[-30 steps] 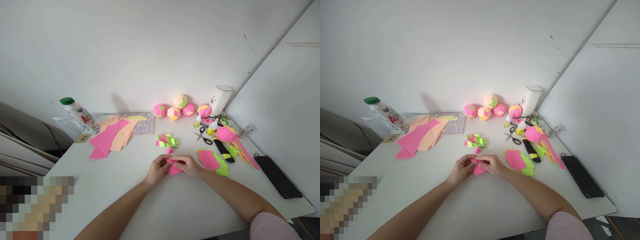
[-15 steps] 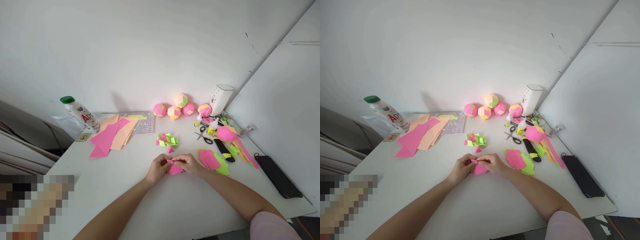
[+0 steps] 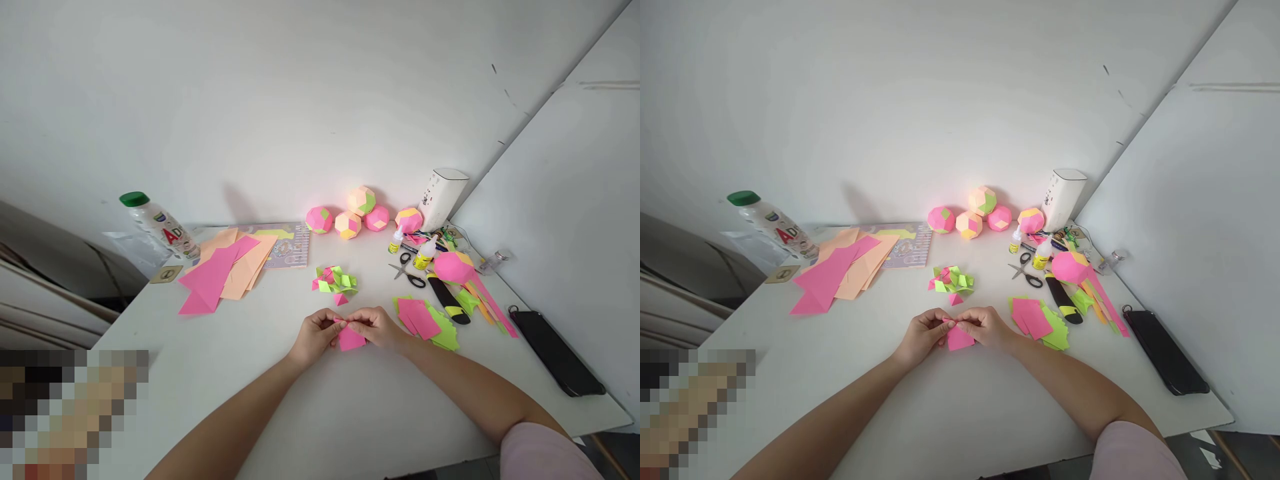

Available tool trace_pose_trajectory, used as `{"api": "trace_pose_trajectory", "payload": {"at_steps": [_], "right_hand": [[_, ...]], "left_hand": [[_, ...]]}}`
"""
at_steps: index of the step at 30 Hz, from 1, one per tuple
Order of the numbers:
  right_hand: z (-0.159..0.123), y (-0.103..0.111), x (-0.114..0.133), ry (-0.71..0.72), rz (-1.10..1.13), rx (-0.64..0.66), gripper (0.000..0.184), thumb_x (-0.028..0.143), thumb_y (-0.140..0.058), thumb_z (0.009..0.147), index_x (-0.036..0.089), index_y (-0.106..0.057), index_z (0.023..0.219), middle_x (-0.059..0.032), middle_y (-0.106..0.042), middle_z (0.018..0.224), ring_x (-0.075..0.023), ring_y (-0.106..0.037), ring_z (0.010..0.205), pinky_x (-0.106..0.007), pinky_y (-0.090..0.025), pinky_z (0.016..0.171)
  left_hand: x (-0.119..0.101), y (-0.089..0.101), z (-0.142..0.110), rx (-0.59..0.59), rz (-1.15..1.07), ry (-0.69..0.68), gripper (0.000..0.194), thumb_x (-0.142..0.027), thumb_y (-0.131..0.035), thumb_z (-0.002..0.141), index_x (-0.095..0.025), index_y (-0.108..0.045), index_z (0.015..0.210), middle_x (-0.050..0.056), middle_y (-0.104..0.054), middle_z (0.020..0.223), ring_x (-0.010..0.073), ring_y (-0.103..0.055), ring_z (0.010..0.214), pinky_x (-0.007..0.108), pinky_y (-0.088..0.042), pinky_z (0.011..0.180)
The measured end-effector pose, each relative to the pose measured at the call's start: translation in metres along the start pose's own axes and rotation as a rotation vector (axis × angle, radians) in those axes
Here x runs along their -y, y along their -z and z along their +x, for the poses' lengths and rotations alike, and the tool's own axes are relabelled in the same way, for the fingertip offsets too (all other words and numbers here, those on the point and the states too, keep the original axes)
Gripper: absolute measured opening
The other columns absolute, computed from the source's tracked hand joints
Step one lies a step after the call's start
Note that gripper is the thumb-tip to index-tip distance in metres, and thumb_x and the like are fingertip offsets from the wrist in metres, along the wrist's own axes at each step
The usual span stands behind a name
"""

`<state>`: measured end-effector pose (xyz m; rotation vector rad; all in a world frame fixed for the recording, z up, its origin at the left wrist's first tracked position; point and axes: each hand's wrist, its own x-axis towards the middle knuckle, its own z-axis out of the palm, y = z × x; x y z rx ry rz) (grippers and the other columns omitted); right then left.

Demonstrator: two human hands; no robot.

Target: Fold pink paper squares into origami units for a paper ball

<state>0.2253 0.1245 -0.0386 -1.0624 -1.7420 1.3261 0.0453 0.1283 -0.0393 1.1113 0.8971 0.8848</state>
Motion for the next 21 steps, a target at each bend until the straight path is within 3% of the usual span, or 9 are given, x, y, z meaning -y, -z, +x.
{"api": "trace_pose_trajectory", "payload": {"at_steps": [4,12,21], "right_hand": [[-0.0002,0.0004,0.0003,-0.003,-0.013,0.001,0.026,0.035,-0.052,0.082,0.013,-0.065,0.089,0.0023,-0.050,0.056,-0.0073,-0.039,0.048,-0.019,-0.033,0.044],[-0.0005,0.0002,0.0000,-0.023,-0.010,0.002,0.028,0.035,-0.053,0.082,0.013,-0.065,0.093,-0.0027,-0.060,0.069,-0.0105,-0.050,0.057,-0.023,-0.041,0.051],[-0.0003,-0.0001,-0.0006,-0.010,-0.005,-0.030,0.026,0.034,-0.054,0.081,0.013,-0.065,0.091,-0.0028,-0.061,0.069,-0.0102,-0.048,0.055,-0.022,-0.039,0.049]], "left_hand": [[0.0000,0.0013,0.0001,0.015,-0.003,-0.007,0.027,-0.039,-0.068,0.068,-0.015,-0.056,0.072,-0.006,-0.048,0.047,0.0068,-0.042,0.041,0.020,-0.040,0.039],[-0.0025,0.0020,-0.0013,0.024,0.000,-0.013,0.027,-0.041,-0.063,0.071,-0.015,-0.057,0.074,-0.005,-0.047,0.048,0.0071,-0.042,0.042,0.020,-0.041,0.041],[-0.0032,0.0013,-0.0016,0.032,0.032,0.003,0.026,-0.040,-0.062,0.072,-0.015,-0.057,0.076,-0.005,-0.047,0.046,0.0083,-0.044,0.043,0.022,-0.043,0.043]]}}
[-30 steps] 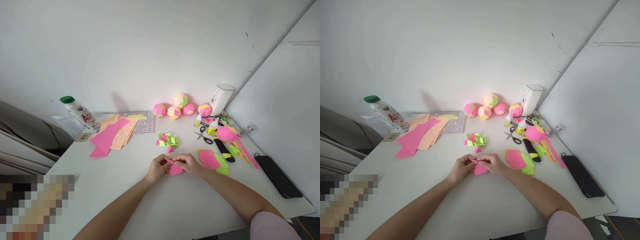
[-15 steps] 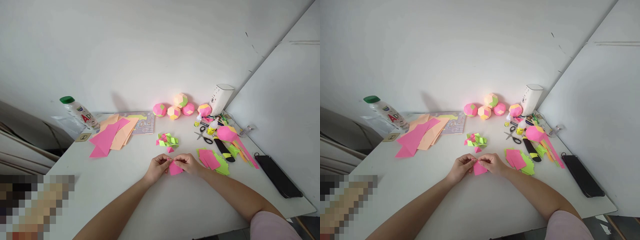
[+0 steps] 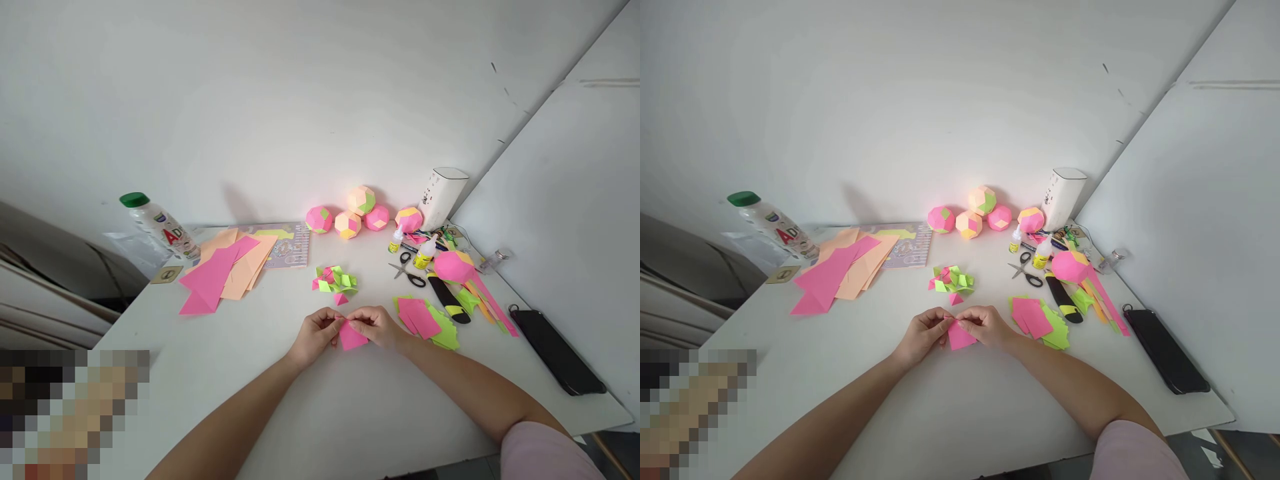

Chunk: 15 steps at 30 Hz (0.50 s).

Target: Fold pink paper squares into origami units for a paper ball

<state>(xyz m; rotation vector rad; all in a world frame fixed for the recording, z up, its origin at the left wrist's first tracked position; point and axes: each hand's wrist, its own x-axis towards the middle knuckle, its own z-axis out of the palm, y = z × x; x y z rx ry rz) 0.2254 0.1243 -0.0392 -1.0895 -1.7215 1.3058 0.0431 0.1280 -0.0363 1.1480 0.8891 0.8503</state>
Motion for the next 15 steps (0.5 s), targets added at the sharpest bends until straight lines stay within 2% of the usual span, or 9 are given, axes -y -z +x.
{"api": "trace_pose_trajectory", "payload": {"at_steps": [5,15], "right_hand": [[-0.0006,-0.0024,0.0017,0.023,-0.041,-0.061,0.025,0.036,-0.055,0.080,0.014,-0.066,0.084,-0.0004,-0.057,0.062,-0.0103,-0.046,0.054,-0.023,-0.038,0.050],[0.0000,-0.0028,0.0009,0.048,-0.047,-0.055,0.026,0.037,-0.055,0.080,0.014,-0.065,0.082,0.0014,-0.052,0.057,-0.0087,-0.041,0.050,-0.021,-0.035,0.047]], "left_hand": [[0.0000,-0.0006,-0.0002,0.014,0.026,-0.021,0.027,-0.041,-0.062,0.072,-0.015,-0.057,0.074,-0.005,-0.047,0.045,0.0075,-0.042,0.041,0.021,-0.040,0.042],[0.0012,0.0013,0.0001,0.022,-0.017,-0.036,0.023,-0.037,-0.062,0.073,-0.015,-0.057,0.074,-0.006,-0.045,0.045,0.0068,-0.040,0.041,0.019,-0.039,0.041]]}}
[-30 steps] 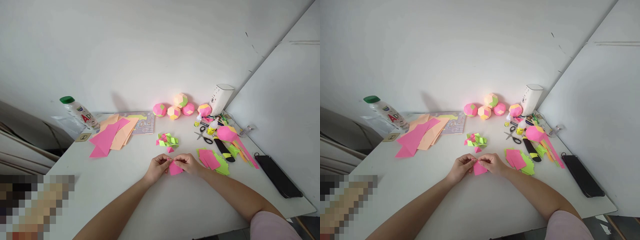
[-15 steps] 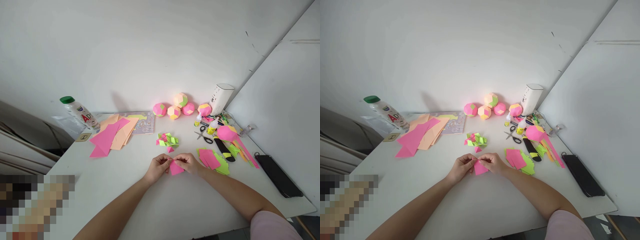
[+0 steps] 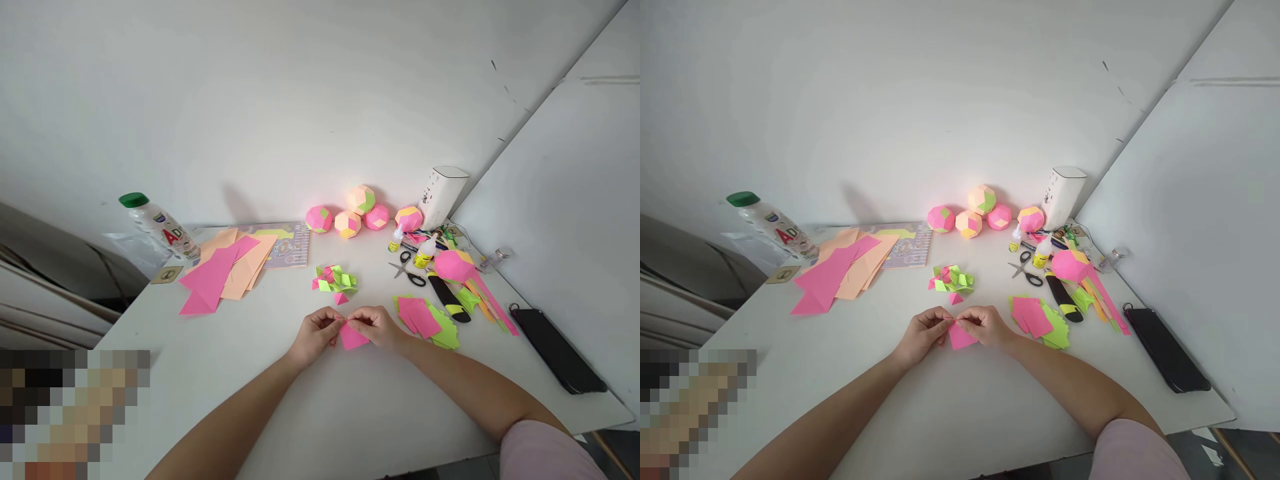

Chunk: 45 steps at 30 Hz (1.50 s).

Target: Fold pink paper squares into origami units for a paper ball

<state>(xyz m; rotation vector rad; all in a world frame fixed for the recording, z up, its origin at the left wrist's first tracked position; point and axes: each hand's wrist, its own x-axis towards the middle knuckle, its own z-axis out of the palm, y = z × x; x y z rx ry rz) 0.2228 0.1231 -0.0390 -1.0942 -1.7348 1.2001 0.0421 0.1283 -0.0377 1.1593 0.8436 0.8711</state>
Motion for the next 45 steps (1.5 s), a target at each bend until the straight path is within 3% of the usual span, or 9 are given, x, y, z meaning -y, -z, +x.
{"api": "trace_pose_trajectory", "payload": {"at_steps": [10,23,30,38,45], "right_hand": [[0.0013,-0.0002,-0.0004,0.001,0.004,-0.011,0.023,0.035,-0.056,0.079,0.014,-0.065,0.080,-0.0001,-0.056,0.061,-0.0096,-0.045,0.053,-0.022,-0.037,0.049],[0.0011,0.0020,0.0010,-0.076,0.042,-0.010,0.021,0.034,-0.056,0.079,0.014,-0.063,0.078,0.0025,-0.048,0.057,-0.0081,-0.039,0.049,-0.020,-0.033,0.045],[0.0011,0.0020,0.0022,-0.085,0.033,0.007,0.021,0.033,-0.056,0.078,0.014,-0.063,0.078,0.0012,-0.051,0.059,-0.0092,-0.041,0.052,-0.021,-0.033,0.048],[-0.0004,0.0015,0.0055,-0.076,0.048,0.052,0.014,0.026,-0.053,0.078,0.014,-0.059,0.073,0.0047,-0.042,0.054,-0.0068,-0.035,0.048,-0.019,-0.029,0.043],[-0.0007,0.0031,0.0025,-0.135,0.171,0.026,0.017,0.030,-0.051,0.080,0.015,-0.054,0.073,0.0034,-0.050,0.056,-0.0086,-0.049,0.045,-0.019,-0.038,0.042]], "left_hand": [[0.0015,0.0010,-0.0003,-0.014,-0.039,-0.011,0.018,-0.032,-0.061,0.075,-0.016,-0.055,0.073,-0.007,-0.045,0.045,0.0072,-0.040,0.042,0.020,-0.038,0.041],[0.0061,0.0029,0.0012,-0.117,-0.086,-0.023,0.017,-0.033,-0.057,0.077,-0.017,-0.050,0.078,-0.007,-0.048,0.045,0.0079,-0.042,0.040,0.020,-0.037,0.044],[-0.0006,-0.0016,-0.0031,0.000,0.041,-0.012,0.019,-0.035,-0.056,0.078,-0.017,-0.052,0.081,-0.005,-0.050,0.056,0.0082,-0.047,0.049,0.021,-0.042,0.049],[0.0010,-0.0037,-0.0026,-0.018,0.126,0.038,0.024,-0.039,-0.058,0.074,-0.016,-0.051,0.072,-0.006,-0.047,0.049,0.0073,-0.043,0.043,0.019,-0.040,0.044],[0.0022,-0.0011,-0.0005,-0.075,-0.010,0.042,0.027,-0.042,-0.059,0.073,-0.017,-0.050,0.072,-0.006,-0.047,0.045,0.0082,-0.044,0.041,0.020,-0.038,0.043]]}}
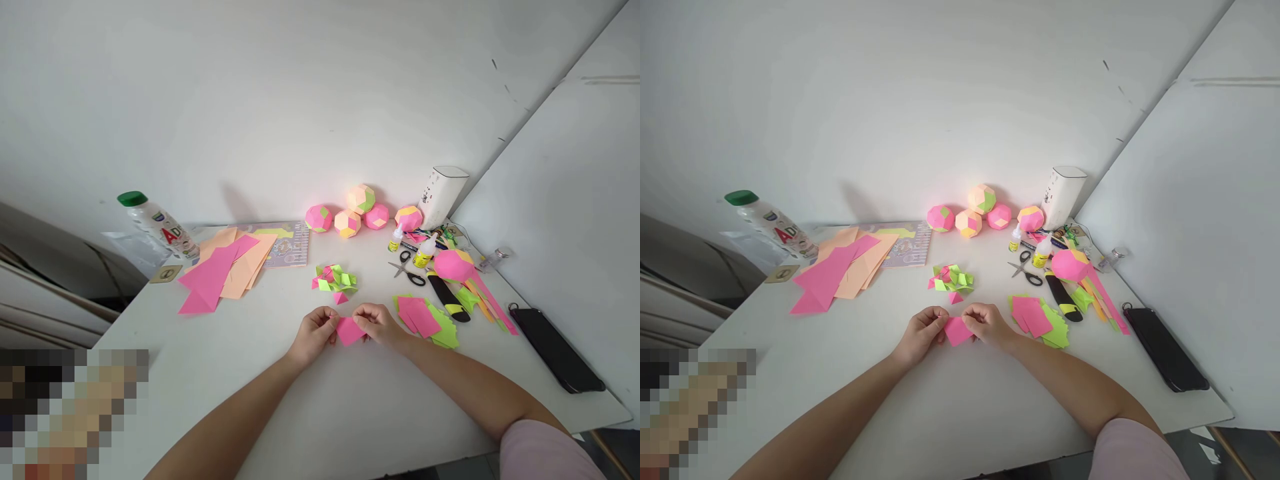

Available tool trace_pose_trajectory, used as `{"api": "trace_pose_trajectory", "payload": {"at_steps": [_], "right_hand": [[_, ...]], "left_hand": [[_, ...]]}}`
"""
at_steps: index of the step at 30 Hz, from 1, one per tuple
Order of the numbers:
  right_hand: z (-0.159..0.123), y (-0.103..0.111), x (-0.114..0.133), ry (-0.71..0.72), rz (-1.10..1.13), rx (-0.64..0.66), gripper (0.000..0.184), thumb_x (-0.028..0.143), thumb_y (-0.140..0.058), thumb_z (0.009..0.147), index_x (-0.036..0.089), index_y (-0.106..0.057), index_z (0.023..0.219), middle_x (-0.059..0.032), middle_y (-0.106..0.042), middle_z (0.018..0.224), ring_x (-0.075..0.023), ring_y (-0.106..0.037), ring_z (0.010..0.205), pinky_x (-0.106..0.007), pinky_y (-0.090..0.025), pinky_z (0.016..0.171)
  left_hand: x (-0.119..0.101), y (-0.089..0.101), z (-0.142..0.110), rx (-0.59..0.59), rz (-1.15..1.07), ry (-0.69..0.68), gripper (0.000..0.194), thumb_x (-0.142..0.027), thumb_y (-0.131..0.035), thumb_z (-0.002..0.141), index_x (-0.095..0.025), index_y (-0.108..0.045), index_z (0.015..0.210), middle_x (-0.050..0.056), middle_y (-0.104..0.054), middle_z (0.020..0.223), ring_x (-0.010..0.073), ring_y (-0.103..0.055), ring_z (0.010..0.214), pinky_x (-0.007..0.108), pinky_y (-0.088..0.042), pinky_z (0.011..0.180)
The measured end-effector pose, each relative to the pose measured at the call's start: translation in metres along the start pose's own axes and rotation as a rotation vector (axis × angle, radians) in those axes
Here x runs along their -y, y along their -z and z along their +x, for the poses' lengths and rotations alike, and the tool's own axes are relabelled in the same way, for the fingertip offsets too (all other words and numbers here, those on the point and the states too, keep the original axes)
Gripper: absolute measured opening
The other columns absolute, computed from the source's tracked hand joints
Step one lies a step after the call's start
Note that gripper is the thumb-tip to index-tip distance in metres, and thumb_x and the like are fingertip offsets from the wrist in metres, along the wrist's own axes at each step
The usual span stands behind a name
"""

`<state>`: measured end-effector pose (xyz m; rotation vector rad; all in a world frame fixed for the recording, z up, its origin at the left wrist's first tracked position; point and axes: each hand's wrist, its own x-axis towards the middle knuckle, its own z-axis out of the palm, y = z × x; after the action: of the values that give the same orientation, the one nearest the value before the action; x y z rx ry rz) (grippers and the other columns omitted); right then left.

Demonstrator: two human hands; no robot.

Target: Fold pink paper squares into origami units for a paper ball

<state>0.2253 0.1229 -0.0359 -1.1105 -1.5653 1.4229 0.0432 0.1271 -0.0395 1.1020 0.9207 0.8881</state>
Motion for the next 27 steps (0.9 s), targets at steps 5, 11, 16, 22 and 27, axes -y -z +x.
{"api": "trace_pose_trajectory", "payload": {"at_steps": [5,11,16,22,27], "right_hand": [[0.0006,0.0012,-0.0024,-0.012,0.036,-0.037,0.018,0.030,-0.046,0.082,0.016,-0.050,0.070,0.0040,-0.050,0.050,-0.0090,-0.049,0.043,-0.019,-0.038,0.042],[0.0015,0.0007,-0.0010,0.000,0.096,-0.043,0.015,0.031,-0.044,0.084,0.018,-0.046,0.076,0.0042,-0.052,0.053,-0.0092,-0.051,0.045,-0.020,-0.040,0.043],[0.0024,-0.0009,-0.0051,0.004,0.068,-0.028,0.019,0.034,-0.056,0.079,0.018,-0.047,0.082,0.0044,-0.053,0.060,-0.0082,-0.052,0.047,-0.018,-0.039,0.041],[0.0020,-0.0015,-0.0057,-0.007,0.014,-0.023,0.023,0.038,-0.057,0.078,0.016,-0.050,0.076,0.0044,-0.053,0.053,-0.0083,-0.051,0.045,-0.018,-0.039,0.041],[0.0020,-0.0007,-0.0047,-0.026,0.035,-0.025,0.025,0.040,-0.057,0.079,0.016,-0.051,0.077,0.0027,-0.055,0.058,-0.0088,-0.053,0.048,-0.019,-0.041,0.043]], "left_hand": [[0.0015,0.0024,0.0023,-0.029,-0.074,0.006,0.027,-0.042,-0.060,0.072,-0.017,-0.048,0.072,-0.006,-0.047,0.043,0.0083,-0.044,0.040,0.020,-0.036,0.041],[0.0022,0.0041,0.0035,-0.036,-0.132,0.010,0.026,-0.039,-0.061,0.073,-0.017,-0.048,0.072,-0.006,-0.048,0.043,0.0079,-0.044,0.039,0.020,-0.036,0.040],[0.0014,0.0029,0.0025,-0.030,-0.145,0.008,0.025,-0.039,-0.060,0.074,-0.017,-0.048,0.072,-0.007,-0.049,0.042,0.0078,-0.044,0.039,0.019,-0.037,0.040],[0.0008,0.0027,0.0014,-0.029,-0.136,-0.011,0.023,-0.037,-0.058,0.076,-0.018,-0.047,0.074,-0.007,-0.047,0.044,0.0079,-0.043,0.038,0.020,-0.038,0.039],[0.0000,-0.0004,-0.0034,0.042,-0.005,-0.075,0.019,-0.036,-0.054,0.079,-0.018,-0.052,0.083,-0.006,-0.047,0.049,0.0082,-0.043,0.042,0.021,-0.039,0.043]]}}
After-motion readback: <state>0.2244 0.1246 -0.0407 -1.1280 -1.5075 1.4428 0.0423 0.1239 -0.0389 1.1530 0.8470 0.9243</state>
